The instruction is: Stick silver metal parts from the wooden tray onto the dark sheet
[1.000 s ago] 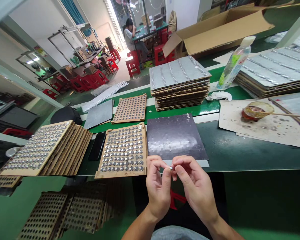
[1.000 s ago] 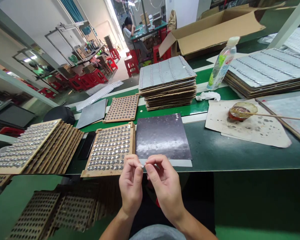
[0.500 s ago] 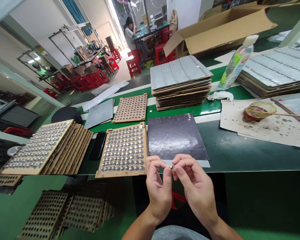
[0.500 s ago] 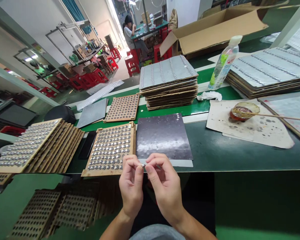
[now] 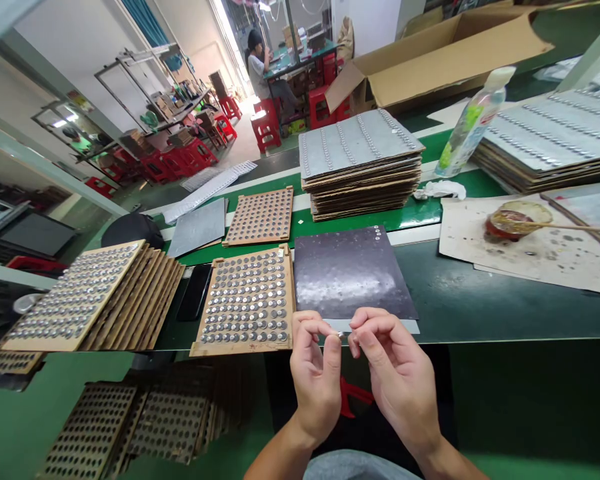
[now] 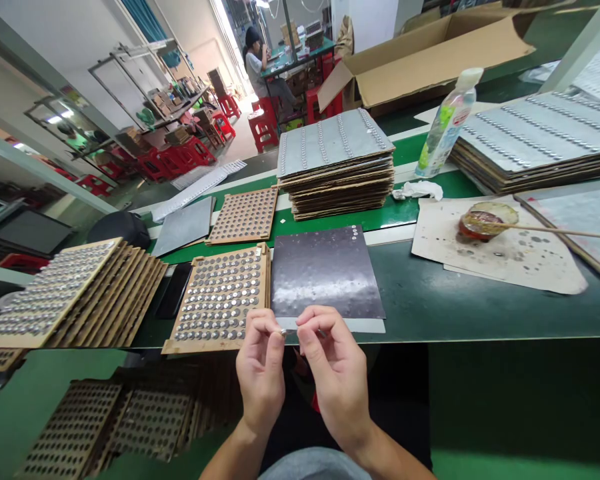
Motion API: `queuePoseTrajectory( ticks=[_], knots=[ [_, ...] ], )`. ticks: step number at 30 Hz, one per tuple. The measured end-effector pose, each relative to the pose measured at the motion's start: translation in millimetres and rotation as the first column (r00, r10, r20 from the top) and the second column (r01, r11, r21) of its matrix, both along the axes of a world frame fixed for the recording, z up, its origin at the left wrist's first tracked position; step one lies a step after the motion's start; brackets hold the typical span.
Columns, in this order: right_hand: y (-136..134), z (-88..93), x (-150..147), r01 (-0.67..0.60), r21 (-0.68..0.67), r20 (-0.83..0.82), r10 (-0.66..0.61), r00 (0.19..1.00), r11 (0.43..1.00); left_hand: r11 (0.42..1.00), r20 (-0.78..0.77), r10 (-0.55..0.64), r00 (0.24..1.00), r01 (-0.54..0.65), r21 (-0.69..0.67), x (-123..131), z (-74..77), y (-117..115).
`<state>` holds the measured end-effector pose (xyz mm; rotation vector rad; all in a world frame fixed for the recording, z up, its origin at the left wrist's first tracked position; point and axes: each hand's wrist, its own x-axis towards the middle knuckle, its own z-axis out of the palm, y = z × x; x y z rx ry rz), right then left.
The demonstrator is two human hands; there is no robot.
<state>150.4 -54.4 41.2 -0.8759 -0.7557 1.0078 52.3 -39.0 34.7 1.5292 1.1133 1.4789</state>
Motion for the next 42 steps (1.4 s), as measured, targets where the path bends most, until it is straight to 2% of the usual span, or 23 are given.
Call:
queuePoseTrajectory(
  ticks=[5, 21, 27, 32, 38, 42],
  knots=[
    [-2, 0.6, 0, -0.007, 0.006, 0.067, 0.006, 0.998, 1.0, 1.0, 0.0, 0.019, 1.0, -0.019, 0.02, -1, 0.3, 2],
    [4, 4.9, 3, 0.053, -0.002, 0.118, -0.052, 0.992, 0.999, 0.999, -0.038, 0.021, 0.999, -0.019, 0.04, -3, -2.0, -2],
    [4, -3.1, 5, 0.031, -0.056, 0.014, -0.031, 0.999, 0.998, 1.0, -0.024, -0.02, 1.0, 0.02, 0.015, -3, -2.5, -2],
    [1, -9.0, 6, -0.068, -0.066, -0.022, 0.067, 0.998, 0.995, 1.0, -0.021, -0.012, 1.0, 0.012, 0.007, -3, -1.5, -1],
    [4, -1.7, 4, -0.118, -0.083, 0.048, 0.122, 0.991, 0.99, 1.0, -0.05, -0.007, 0.999, 0.006, -0.021, -4, -1.0, -1],
    [7, 3.3, 7, -0.256, -0.117, -0.14, 0.24, 0.961, 0.96, 0.997, -0.044, -0.054, 0.998, 0.051, -0.052, -5, 0.0, -1]
  ],
)
